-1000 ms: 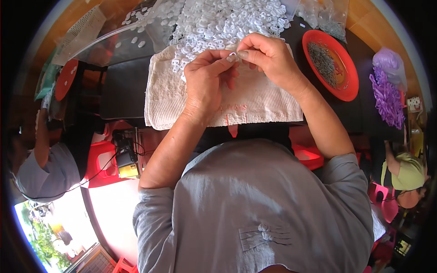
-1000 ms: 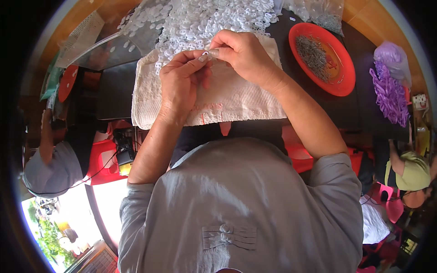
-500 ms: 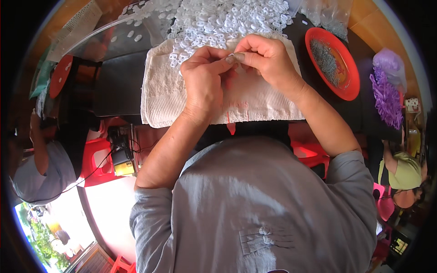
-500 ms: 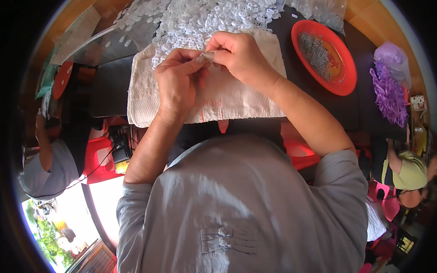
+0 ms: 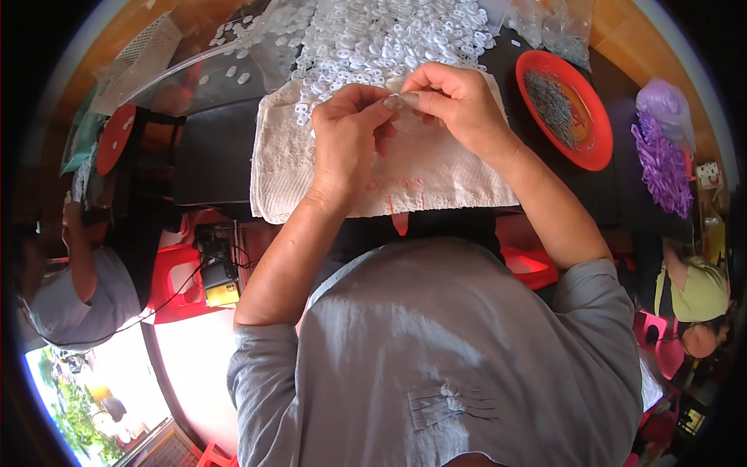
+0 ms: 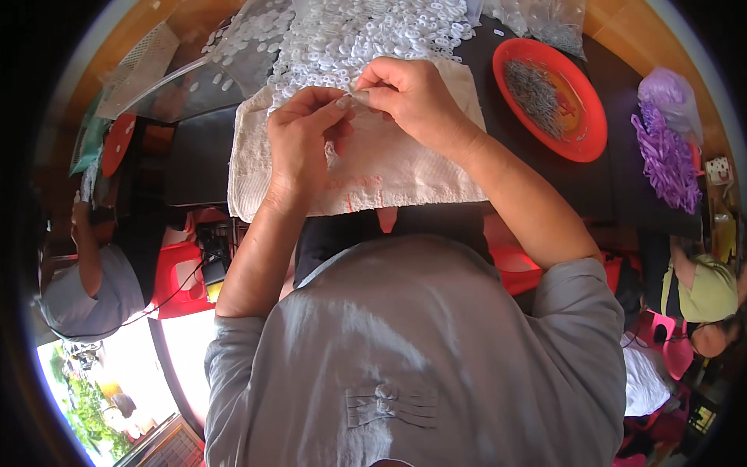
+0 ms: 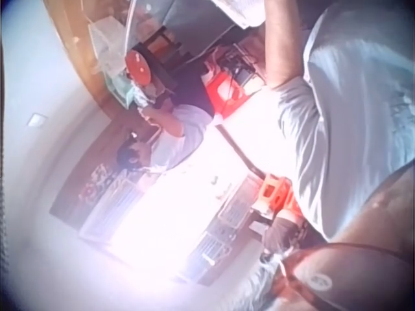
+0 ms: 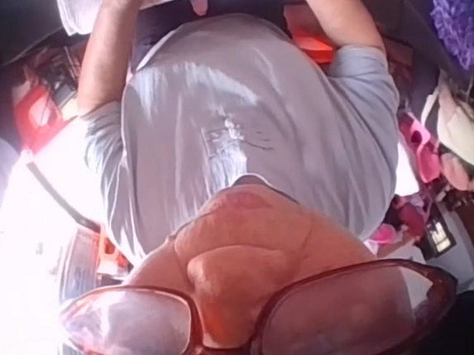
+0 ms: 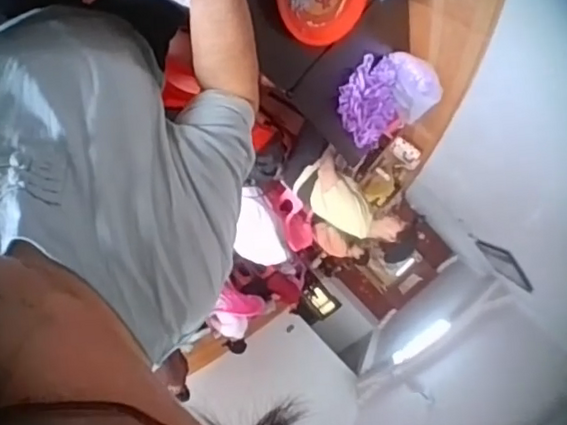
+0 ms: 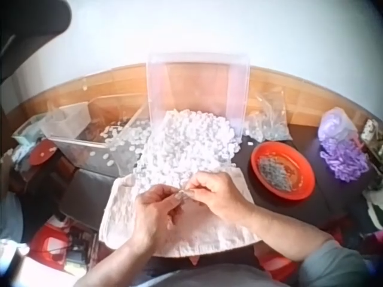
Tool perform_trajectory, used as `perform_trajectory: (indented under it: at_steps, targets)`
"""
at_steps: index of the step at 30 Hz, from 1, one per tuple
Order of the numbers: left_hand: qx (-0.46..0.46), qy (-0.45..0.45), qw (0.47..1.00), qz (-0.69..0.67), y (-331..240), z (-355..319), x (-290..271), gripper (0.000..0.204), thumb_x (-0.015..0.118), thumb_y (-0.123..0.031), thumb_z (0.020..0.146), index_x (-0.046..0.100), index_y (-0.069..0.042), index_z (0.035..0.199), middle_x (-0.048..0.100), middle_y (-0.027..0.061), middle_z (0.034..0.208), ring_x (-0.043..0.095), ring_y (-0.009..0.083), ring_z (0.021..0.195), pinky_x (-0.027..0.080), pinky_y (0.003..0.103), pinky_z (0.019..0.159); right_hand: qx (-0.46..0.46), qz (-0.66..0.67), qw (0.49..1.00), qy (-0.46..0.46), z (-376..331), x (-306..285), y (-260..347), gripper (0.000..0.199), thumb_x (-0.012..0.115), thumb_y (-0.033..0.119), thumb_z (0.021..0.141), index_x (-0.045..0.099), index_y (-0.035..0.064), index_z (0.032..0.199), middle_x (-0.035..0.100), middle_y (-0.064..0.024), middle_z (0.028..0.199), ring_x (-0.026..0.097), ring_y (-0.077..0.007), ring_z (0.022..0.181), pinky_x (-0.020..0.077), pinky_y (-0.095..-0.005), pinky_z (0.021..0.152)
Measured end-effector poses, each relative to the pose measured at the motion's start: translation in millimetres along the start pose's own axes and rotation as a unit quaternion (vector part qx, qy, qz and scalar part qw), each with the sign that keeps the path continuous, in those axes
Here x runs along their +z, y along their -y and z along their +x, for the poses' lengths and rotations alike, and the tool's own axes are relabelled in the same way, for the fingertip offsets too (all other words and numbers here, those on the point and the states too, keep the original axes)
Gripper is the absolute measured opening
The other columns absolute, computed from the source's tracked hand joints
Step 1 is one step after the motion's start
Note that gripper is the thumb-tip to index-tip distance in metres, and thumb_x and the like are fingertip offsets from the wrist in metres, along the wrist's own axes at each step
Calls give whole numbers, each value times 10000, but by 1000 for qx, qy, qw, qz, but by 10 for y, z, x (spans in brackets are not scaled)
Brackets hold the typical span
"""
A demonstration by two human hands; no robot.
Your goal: Manually assembling small white plastic rings with metal pins at a workbench.
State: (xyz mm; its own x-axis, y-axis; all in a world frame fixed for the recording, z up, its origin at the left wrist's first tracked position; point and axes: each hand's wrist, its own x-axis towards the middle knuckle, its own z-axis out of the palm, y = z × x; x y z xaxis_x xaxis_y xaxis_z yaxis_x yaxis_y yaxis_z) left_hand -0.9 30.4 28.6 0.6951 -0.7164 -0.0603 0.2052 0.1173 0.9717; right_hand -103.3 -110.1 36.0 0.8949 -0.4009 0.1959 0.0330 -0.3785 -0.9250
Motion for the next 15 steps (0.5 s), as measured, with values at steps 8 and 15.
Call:
perform_trajectory:
  at_steps: [8, 15]
  targets:
    - [-11, 10, 999, -45, 76, 62, -10, 83, 624, -13, 861, 610, 41, 923, 627, 78, 746, 564, 118, 558, 412, 229, 465, -96, -73, 992, -23, 21, -14, 5, 65, 609, 47, 882, 637, 7, 924, 611, 12, 748, 540, -52, 665, 445, -216, 609]
    - [-31, 13, 997, -71, 93, 56, 26, 81, 608, -13, 877, 595, 41, 936, 628, 92, 761, 568, 127, 563, 412, 234, 462, -170, -179, 968, -36, 39, -4, -50, 66, 612, 51, 870, 585, 6, 910, 622, -56, 770, 577, -129, 695, 464, -257, 646]
